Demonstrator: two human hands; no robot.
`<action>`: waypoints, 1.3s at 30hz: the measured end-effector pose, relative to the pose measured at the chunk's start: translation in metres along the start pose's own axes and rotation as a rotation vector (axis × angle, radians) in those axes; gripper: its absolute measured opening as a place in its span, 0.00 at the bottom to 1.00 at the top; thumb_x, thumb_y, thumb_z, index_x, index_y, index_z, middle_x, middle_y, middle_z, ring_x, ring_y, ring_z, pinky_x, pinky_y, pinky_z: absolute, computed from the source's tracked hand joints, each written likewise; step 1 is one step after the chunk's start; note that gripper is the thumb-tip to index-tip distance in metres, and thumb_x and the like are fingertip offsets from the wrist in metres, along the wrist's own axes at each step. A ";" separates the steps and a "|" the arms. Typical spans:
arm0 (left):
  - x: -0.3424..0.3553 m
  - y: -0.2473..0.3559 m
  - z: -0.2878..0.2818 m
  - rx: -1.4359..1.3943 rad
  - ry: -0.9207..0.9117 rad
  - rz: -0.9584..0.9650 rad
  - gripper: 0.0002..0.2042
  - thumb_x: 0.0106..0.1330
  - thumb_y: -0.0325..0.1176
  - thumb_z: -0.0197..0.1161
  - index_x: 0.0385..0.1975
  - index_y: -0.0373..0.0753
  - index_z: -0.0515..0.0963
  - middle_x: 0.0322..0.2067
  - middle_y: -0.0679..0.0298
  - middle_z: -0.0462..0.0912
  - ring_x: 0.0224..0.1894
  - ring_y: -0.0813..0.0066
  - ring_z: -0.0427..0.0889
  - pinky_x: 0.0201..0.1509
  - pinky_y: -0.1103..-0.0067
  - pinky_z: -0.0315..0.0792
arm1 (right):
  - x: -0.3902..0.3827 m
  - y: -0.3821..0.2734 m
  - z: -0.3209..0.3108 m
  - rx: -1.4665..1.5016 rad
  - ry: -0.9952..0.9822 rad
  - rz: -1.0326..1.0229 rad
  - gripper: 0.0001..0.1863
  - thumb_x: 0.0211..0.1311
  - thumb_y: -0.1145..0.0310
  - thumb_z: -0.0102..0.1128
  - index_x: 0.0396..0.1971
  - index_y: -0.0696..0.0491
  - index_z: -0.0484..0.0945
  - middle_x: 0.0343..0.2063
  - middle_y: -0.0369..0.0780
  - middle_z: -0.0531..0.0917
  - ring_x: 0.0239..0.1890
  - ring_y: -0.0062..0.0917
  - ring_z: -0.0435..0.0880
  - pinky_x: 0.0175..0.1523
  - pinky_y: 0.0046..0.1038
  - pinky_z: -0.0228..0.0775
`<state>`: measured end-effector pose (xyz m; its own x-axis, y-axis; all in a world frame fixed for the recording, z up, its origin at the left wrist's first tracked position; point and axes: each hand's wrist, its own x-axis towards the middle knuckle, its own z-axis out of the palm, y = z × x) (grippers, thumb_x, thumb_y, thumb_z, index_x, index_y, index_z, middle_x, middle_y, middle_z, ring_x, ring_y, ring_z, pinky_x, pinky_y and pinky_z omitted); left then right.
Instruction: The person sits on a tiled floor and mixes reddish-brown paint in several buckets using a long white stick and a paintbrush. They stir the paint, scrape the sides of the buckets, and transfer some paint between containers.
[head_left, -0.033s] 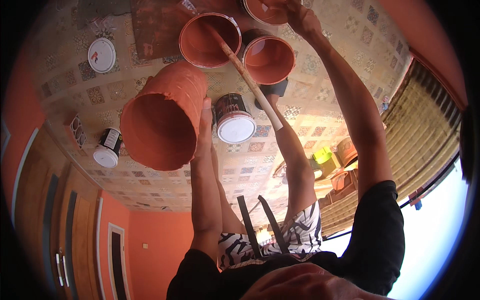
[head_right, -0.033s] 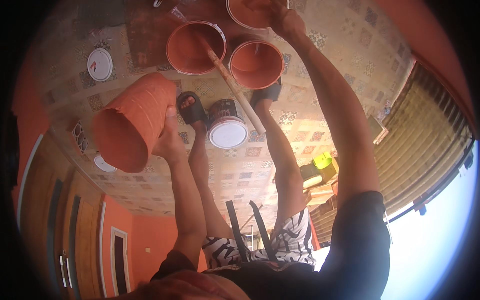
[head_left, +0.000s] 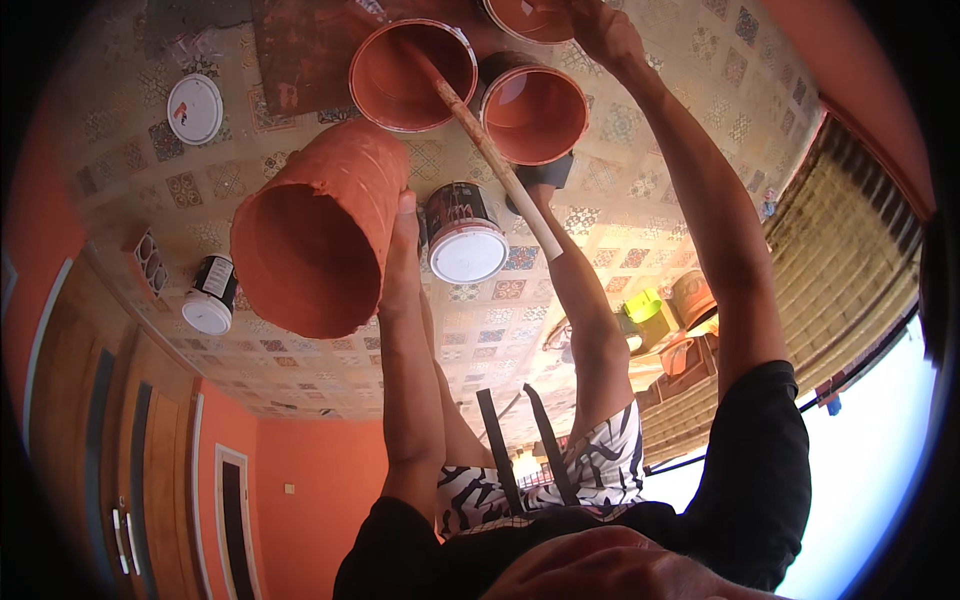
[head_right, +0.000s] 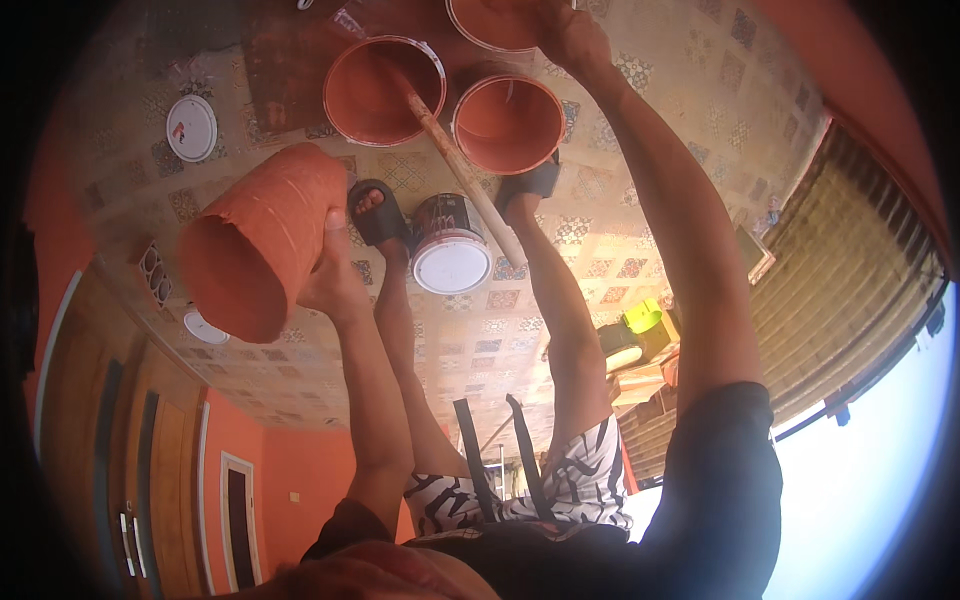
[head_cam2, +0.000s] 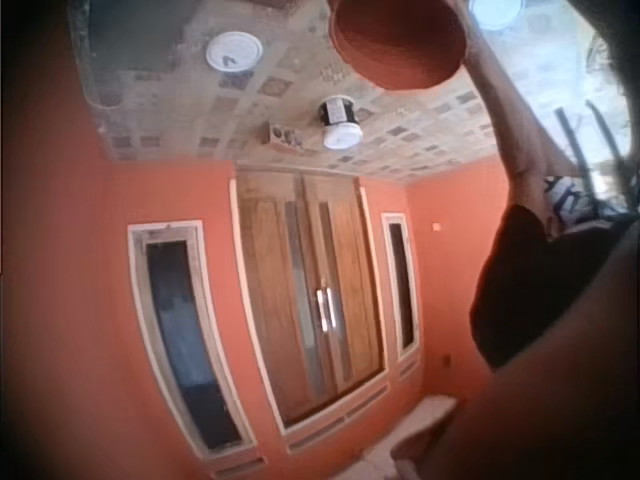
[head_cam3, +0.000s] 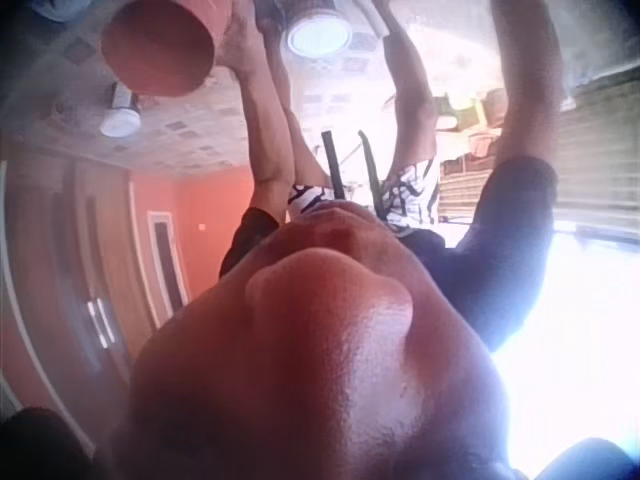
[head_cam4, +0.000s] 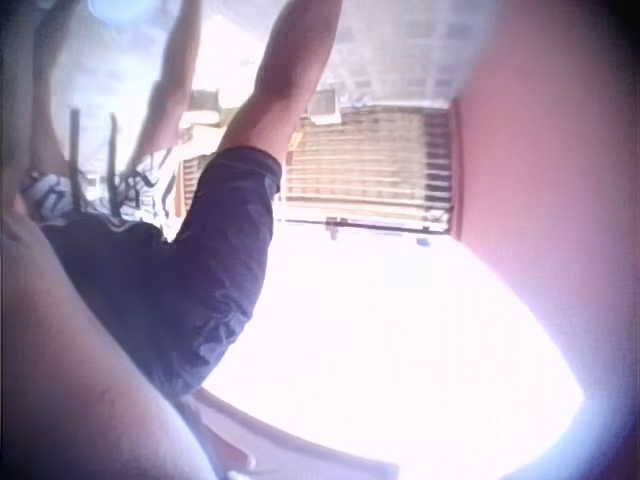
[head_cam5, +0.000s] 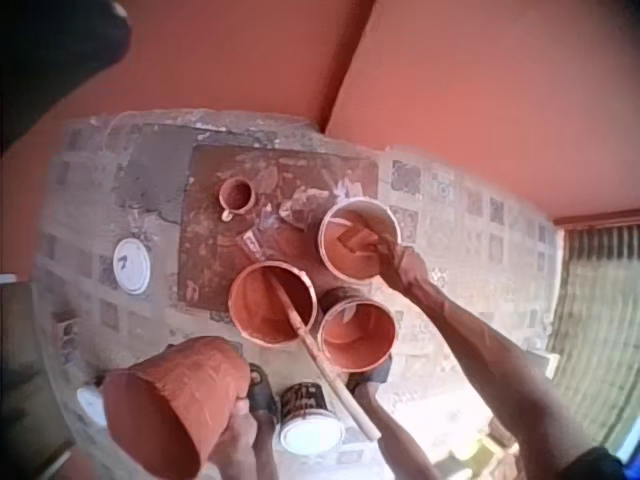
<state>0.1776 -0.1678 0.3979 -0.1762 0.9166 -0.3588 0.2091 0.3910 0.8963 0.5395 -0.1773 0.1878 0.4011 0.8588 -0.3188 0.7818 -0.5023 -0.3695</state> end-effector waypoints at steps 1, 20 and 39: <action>-0.005 -0.006 0.005 0.008 0.067 -0.032 0.40 0.58 0.25 0.78 0.67 0.25 0.61 0.65 0.47 0.69 0.65 0.58 0.74 0.70 0.61 0.71 | -0.008 0.005 0.002 -0.173 0.118 -0.124 0.14 0.74 0.58 0.52 0.50 0.47 0.80 0.36 0.49 0.87 0.35 0.51 0.86 0.35 0.44 0.80; -0.010 -0.046 0.024 0.097 0.052 -0.068 0.39 0.58 0.21 0.75 0.67 0.23 0.59 0.63 0.46 0.71 0.62 0.57 0.76 0.67 0.63 0.73 | 0.056 0.020 0.085 -0.839 0.687 -0.560 0.12 0.73 0.60 0.53 0.27 0.45 0.75 0.14 0.33 0.66 0.13 0.23 0.68 0.15 0.32 0.56; 0.001 -0.045 0.011 0.135 -0.060 0.123 0.41 0.59 0.22 0.74 0.70 0.26 0.57 0.67 0.47 0.67 0.66 0.57 0.72 0.72 0.62 0.69 | -0.147 -0.066 -0.085 -0.022 0.048 0.210 0.17 0.72 0.73 0.55 0.57 0.40 0.77 0.35 0.42 0.90 0.32 0.41 0.88 0.34 0.41 0.78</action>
<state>0.1783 -0.1832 0.3547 -0.0842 0.9600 -0.2671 0.3536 0.2794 0.8927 0.4697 -0.2615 0.3329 0.5786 0.7393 -0.3444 0.6882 -0.6692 -0.2804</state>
